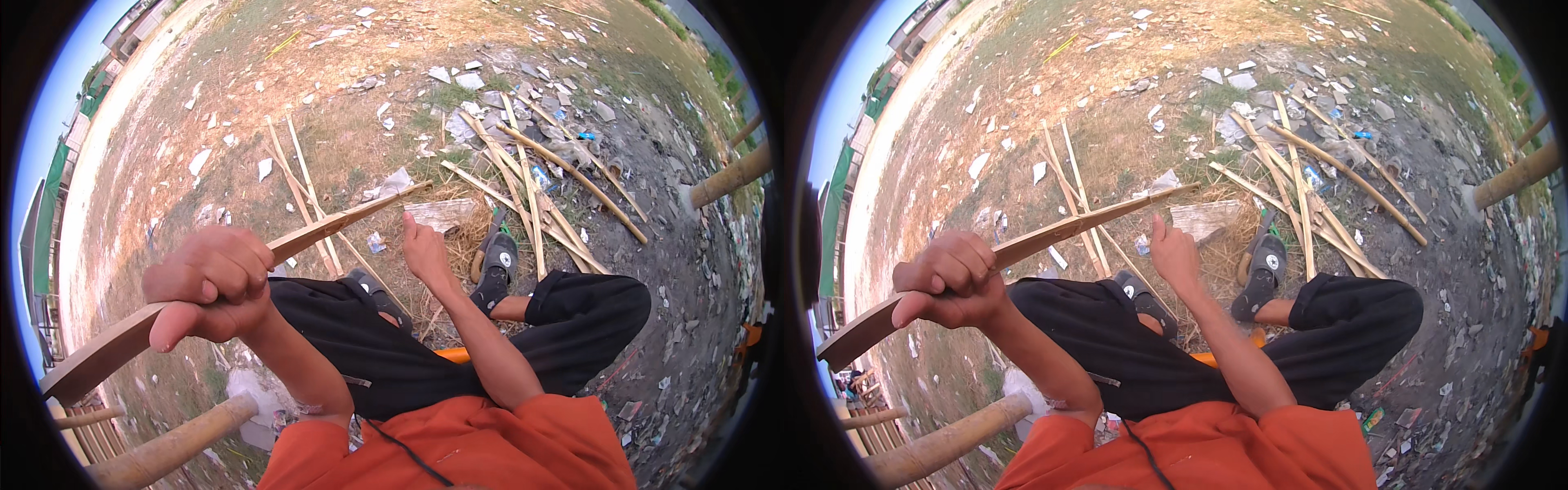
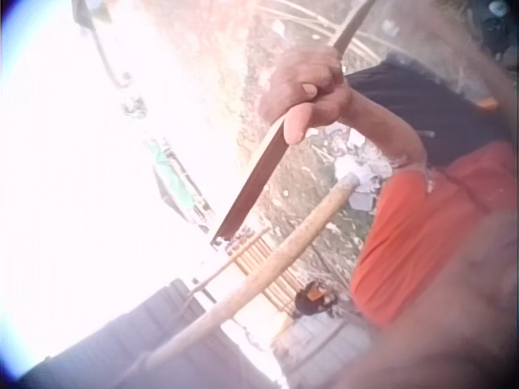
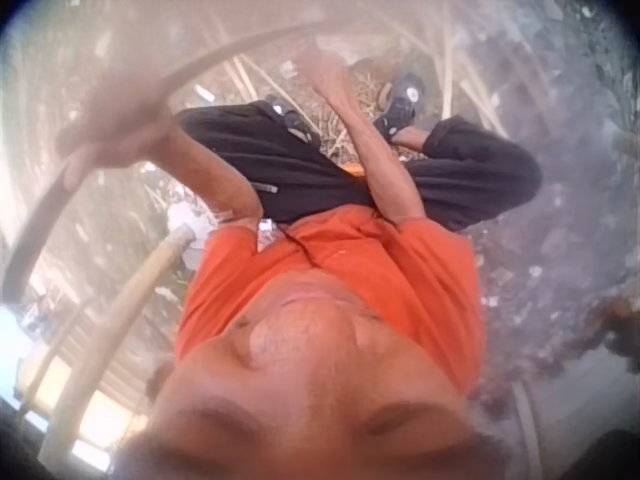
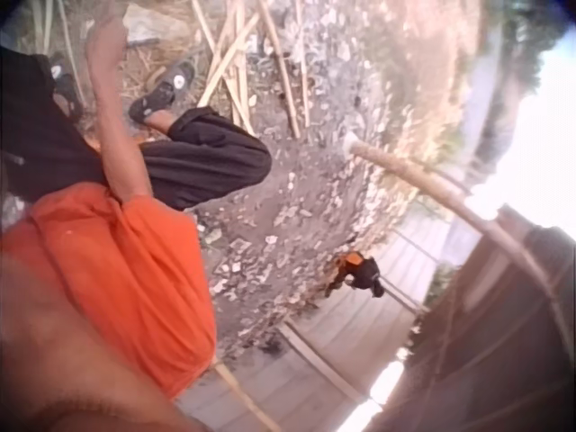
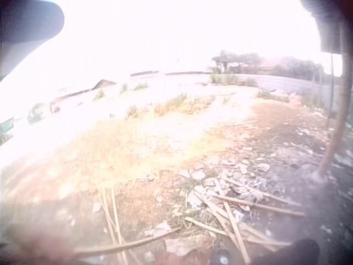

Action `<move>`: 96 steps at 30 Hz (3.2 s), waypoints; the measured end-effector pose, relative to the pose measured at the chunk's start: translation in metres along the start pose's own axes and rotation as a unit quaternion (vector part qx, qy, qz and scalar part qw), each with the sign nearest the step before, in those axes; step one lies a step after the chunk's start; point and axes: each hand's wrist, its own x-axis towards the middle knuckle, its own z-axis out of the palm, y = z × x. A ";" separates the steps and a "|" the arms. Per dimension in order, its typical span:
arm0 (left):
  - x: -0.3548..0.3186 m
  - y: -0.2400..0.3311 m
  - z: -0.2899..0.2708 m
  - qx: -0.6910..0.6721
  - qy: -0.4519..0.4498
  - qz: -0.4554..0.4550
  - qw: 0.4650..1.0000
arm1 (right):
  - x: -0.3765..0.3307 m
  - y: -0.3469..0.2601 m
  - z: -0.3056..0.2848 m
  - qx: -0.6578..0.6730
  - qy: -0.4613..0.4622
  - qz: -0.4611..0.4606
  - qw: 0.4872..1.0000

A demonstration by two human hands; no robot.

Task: The person sits on a small stool outdoors and uses a blue utility knife to shave and smooth a long, thin piece of bamboo held in their left hand. They repeatedly scrape the knife along the bamboo surface to remove the outer layer and refine the shape.

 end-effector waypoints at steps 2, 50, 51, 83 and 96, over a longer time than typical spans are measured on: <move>0.000 0.002 0.001 0.017 -0.006 -0.001 1.000 | 0.005 0.000 0.000 -0.008 -0.010 0.016 1.000; 0.007 -0.003 0.050 0.296 0.366 -0.017 0.882 | 0.004 0.139 0.032 -0.036 -0.003 0.161 0.986; 0.007 -0.004 0.053 0.298 0.374 -0.025 0.878 | 0.011 0.115 0.027 -0.007 0.018 0.123 0.992; -0.006 0.004 0.008 0.020 0.024 -0.016 0.999 | 0.067 0.063 0.002 0.059 -0.069 -0.038 0.995; 0.003 -0.002 0.017 0.011 0.012 -0.008 1.000 | 0.100 0.155 0.018 -0.277 -0.032 0.124 0.953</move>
